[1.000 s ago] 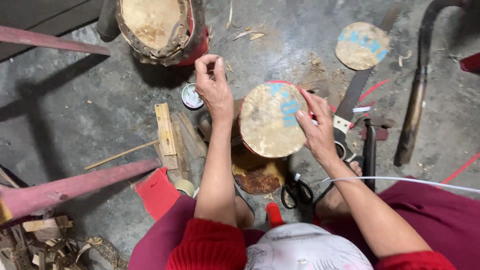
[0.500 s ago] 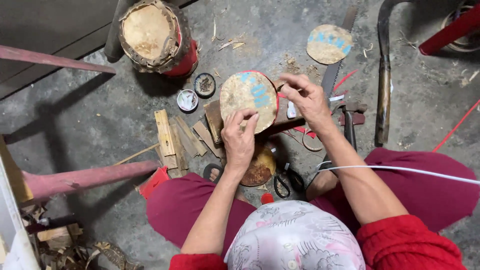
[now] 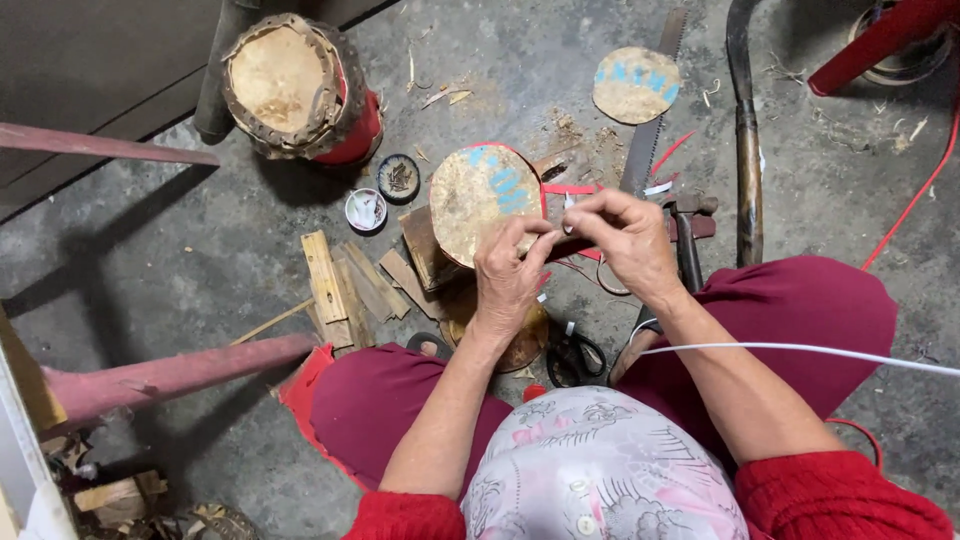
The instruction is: Securing a leather drum head to a wooden frame using a hammer.
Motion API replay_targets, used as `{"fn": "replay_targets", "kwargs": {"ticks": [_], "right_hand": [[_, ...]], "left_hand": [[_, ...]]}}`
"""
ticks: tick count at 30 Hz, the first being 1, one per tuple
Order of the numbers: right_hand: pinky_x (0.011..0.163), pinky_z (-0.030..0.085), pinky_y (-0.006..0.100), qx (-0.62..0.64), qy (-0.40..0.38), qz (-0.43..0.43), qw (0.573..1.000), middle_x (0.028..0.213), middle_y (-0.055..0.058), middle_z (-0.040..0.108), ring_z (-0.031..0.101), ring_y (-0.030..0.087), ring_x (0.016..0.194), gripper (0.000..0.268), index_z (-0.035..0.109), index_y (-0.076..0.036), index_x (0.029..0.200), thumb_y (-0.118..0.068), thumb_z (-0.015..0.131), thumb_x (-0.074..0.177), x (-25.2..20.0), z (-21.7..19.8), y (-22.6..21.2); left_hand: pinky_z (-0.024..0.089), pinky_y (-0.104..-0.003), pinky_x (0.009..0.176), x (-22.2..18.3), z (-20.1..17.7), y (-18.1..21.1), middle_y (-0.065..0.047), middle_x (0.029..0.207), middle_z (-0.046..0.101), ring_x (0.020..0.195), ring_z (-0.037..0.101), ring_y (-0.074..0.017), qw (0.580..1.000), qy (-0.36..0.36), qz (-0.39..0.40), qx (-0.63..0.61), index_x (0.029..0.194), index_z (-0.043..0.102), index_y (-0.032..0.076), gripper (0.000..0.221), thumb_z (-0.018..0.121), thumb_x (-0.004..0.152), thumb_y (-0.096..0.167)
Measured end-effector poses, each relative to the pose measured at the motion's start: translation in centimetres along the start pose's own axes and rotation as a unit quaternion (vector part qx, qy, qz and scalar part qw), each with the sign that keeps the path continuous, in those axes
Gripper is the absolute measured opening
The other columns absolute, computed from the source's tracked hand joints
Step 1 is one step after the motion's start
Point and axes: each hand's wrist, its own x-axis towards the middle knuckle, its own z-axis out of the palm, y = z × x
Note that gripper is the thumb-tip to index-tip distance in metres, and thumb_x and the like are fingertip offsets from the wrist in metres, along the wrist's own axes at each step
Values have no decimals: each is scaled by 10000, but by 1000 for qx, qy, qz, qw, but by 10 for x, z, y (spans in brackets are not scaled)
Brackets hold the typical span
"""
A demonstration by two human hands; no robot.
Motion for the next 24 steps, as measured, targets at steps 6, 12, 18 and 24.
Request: {"fn": "replay_targets", "kwargs": {"ticks": [6, 12, 18, 24], "right_hand": [[712, 540, 229, 18, 66, 10, 998, 941, 79, 756, 664, 101, 821, 49, 704, -60, 1007, -62, 655, 1010, 26, 5, 39], [758, 570, 242, 51, 35, 33, 998, 1057, 107, 767, 689, 132, 922, 65, 674, -47, 1043, -68, 613, 1036, 27, 29, 56], [778, 584, 253, 56, 21, 39, 997, 1118, 117, 760, 716, 147, 965, 58, 656, -45, 1031, -70, 605, 1043, 27, 26, 60], [767, 599, 256, 69, 20, 43, 997, 1118, 127, 760, 725, 149, 949, 53, 661, -39, 1027, -74, 622, 1036, 28, 25, 82]], "left_hand": [[-28, -769, 1131, -14, -19, -29, -329, 1630, 116, 1508, 11, -530, 960, -76, -38, 266, 1571, 320, 157, 1175, 1001, 628, 323], [128, -840, 1081, -12, -25, -53, -354, 1636, -46, 1450, -38, -675, 960, -130, -112, 222, 1624, 257, 199, 1244, 1004, 635, 303], [117, -758, 1166, -3, -41, -46, -296, 1673, -17, 1468, 3, -656, 965, -162, -144, 150, 1627, 283, 261, 1092, 907, 754, 467], [102, -717, 1190, -15, -37, -63, -258, 1687, -58, 1489, -50, -621, 960, -178, -139, 167, 1638, 251, 294, 1073, 861, 787, 530]]}}
